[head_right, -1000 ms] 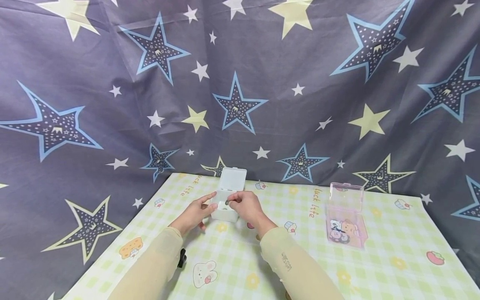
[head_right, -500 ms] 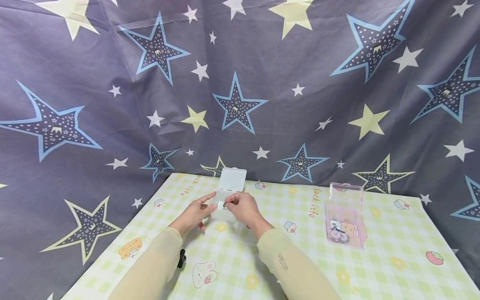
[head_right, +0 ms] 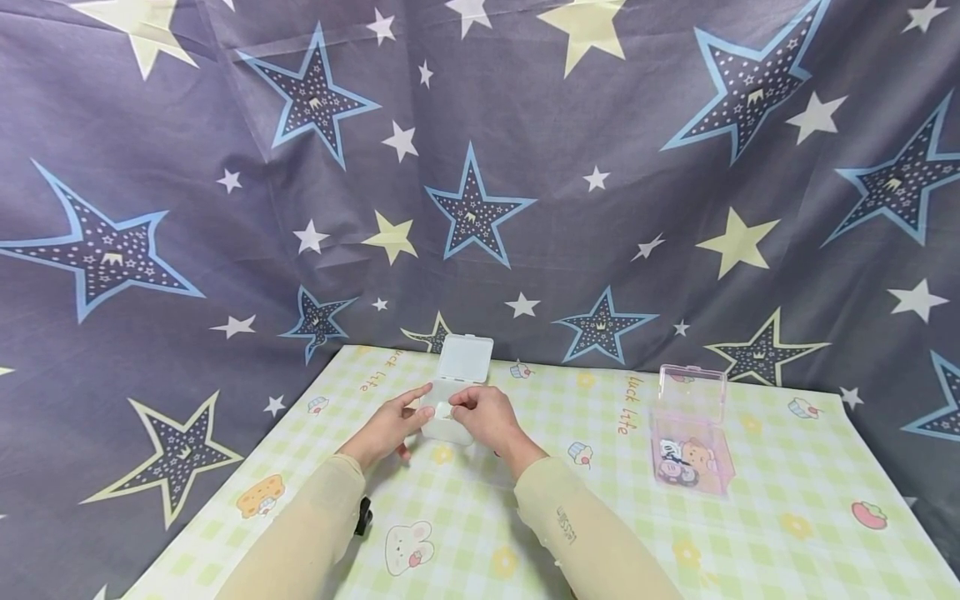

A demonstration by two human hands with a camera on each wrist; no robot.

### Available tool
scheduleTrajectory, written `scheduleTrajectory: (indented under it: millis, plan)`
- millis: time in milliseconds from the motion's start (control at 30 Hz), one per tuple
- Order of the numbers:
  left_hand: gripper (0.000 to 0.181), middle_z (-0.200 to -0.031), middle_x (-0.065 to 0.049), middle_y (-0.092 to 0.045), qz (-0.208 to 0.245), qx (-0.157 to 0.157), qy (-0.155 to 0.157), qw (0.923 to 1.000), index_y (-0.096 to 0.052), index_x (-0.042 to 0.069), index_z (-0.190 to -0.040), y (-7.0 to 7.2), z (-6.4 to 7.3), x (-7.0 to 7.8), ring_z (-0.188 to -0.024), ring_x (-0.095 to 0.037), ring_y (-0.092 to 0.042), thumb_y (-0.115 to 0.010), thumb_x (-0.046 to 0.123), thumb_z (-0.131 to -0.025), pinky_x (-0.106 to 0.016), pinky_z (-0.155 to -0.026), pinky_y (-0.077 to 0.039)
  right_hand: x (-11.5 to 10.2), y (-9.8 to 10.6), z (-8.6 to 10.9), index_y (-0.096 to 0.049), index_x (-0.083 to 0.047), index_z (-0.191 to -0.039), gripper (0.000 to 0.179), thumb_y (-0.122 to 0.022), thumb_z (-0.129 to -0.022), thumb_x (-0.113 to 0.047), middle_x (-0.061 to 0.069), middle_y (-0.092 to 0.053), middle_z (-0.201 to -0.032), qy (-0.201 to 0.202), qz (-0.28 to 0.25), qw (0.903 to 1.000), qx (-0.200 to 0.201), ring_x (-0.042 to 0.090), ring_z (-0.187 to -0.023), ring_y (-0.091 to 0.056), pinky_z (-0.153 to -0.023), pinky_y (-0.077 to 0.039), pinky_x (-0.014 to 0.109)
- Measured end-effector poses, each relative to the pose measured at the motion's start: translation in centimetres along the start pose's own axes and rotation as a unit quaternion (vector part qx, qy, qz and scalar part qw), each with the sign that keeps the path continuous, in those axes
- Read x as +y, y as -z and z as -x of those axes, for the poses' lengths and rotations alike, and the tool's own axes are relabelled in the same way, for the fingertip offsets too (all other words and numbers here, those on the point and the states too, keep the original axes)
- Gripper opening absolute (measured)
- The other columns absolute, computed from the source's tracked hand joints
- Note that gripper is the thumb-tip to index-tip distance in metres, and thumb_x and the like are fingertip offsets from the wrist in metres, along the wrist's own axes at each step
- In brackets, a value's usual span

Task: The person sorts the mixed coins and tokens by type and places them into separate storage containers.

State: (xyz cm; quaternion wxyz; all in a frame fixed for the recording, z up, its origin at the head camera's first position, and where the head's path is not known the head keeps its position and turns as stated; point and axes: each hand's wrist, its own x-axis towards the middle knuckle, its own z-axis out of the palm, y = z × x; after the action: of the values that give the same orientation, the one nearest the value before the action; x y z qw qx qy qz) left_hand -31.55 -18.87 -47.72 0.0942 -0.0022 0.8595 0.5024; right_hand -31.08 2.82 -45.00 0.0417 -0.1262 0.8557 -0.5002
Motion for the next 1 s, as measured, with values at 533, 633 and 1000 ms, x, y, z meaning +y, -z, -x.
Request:
scheduleTrajectory:
  millis: [533,633,1000]
  plan:
    - [0.06,-0.117,-0.016,-0.069,0.001,-0.001,0.001,1.0,-0.041,0.035,-0.166,0.05,0.14,0.09,-0.055,-0.017,-0.05,-0.063,0.035,-0.11,-0.033,-0.048,-0.056,0.1,0.01,-0.04,-0.08,-0.01,-0.118,0.02,-0.07,-0.103,-0.019,0.003,-0.077,-0.106,0.0,0.009,1.0,-0.002,0.014,-0.088,-0.065,-0.078,-0.054,0.029]
    - [0.061,-0.117,-0.015,-0.069,0.002,0.0,0.003,1.0,-0.041,0.036,-0.166,0.02,0.06,0.07,-0.056,-0.017,-0.051,-0.064,0.035,-0.11,-0.033,-0.049,-0.057,0.11,0.03,-0.02,-0.08,-0.01,-0.118,0.02,-0.07,-0.103,-0.019,0.003,-0.077,-0.105,-0.001,0.008,1.0,-0.002,0.014,-0.087,-0.065,-0.077,-0.054,0.029]
    - [0.06,-0.117,-0.016,-0.069,0.007,-0.002,-0.001,1.0,-0.042,0.035,-0.166,0.02,-0.07,-0.2,-0.058,-0.018,-0.052,-0.064,0.035,-0.11,-0.035,-0.048,-0.057,0.21,0.33,0.19,-0.081,-0.01,-0.116,0.018,-0.07,-0.103,-0.018,0.002,-0.078,-0.104,0.0,-0.004,1.0,0.001,0.013,-0.088,-0.066,-0.077,-0.054,0.03]
